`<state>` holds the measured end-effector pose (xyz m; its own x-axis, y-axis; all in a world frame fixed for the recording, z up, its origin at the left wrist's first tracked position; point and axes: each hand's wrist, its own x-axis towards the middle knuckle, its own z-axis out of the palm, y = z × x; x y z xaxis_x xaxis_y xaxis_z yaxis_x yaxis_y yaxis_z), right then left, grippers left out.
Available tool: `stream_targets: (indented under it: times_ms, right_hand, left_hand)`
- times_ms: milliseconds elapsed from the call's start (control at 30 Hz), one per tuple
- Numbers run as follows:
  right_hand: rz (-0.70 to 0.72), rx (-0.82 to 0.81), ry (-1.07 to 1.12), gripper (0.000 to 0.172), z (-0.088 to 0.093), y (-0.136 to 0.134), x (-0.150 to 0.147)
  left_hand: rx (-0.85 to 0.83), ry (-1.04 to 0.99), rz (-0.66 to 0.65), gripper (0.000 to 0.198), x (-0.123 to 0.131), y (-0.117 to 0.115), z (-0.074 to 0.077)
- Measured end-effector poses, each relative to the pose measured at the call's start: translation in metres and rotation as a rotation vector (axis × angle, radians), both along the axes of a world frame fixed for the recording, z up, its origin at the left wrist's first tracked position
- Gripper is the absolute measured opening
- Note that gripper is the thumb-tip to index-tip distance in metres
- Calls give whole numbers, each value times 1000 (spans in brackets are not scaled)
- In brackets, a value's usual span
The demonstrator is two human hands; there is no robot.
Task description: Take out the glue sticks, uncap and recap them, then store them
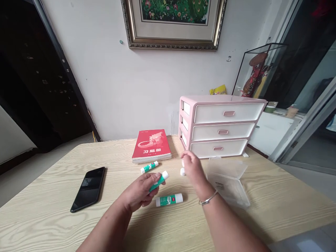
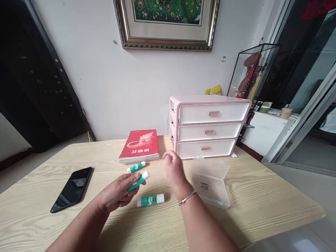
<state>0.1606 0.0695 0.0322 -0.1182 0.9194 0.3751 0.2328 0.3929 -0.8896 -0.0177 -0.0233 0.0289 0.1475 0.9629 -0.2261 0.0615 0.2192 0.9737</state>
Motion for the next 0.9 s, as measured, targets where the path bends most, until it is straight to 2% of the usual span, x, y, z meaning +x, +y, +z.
stream_targets:
  times_ms: [67, 133, 167, 233, 333, 433, 567, 700, 800, 900]
  right_hand:
    - [-77, 79, -62, 23, 2, 1, 4]
    - [-59, 161, -235, 25, 3, -3, 4]
    - [-41, 183, -340, 27, 2, -5, 3]
    - [-19, 191, -533, 27, 0, -9, 2]
    - [24, 166, -732, 20, -2, -12, 7]
    - [94, 177, -819, 19, -5, -13, 15]
    - [144, 162, -890, 22, -11, -10, 22]
    - [134, 134, -943, 26, -19, -2, 26]
    - [131, 115, -982, 27, -21, 0, 27]
    - [150, 96, -988, 30, -20, -2, 28]
  left_hand:
    - [119, 230, 134, 51, -8, 7, -5]
    - [258, 600, 255, 41, -12, 14, -12]
    - [309, 787, 274, 35, -11, 17, -17]
    - [377, 1073, 253, 29, -8, 20, -26]
    - [437, 1292, 193, 27, -1, 20, -33]
    - [482, 1409, 183, 26, 1, 23, -34]
    - [484, 1457, 235, 25, -4, 31, -33]
    - [508, 1435, 317, 26, -9, 36, -36]
    - [531, 1388, 398, 40, -12, 35, -40]
    - [493, 1311, 422, 47, -18, 34, -44]
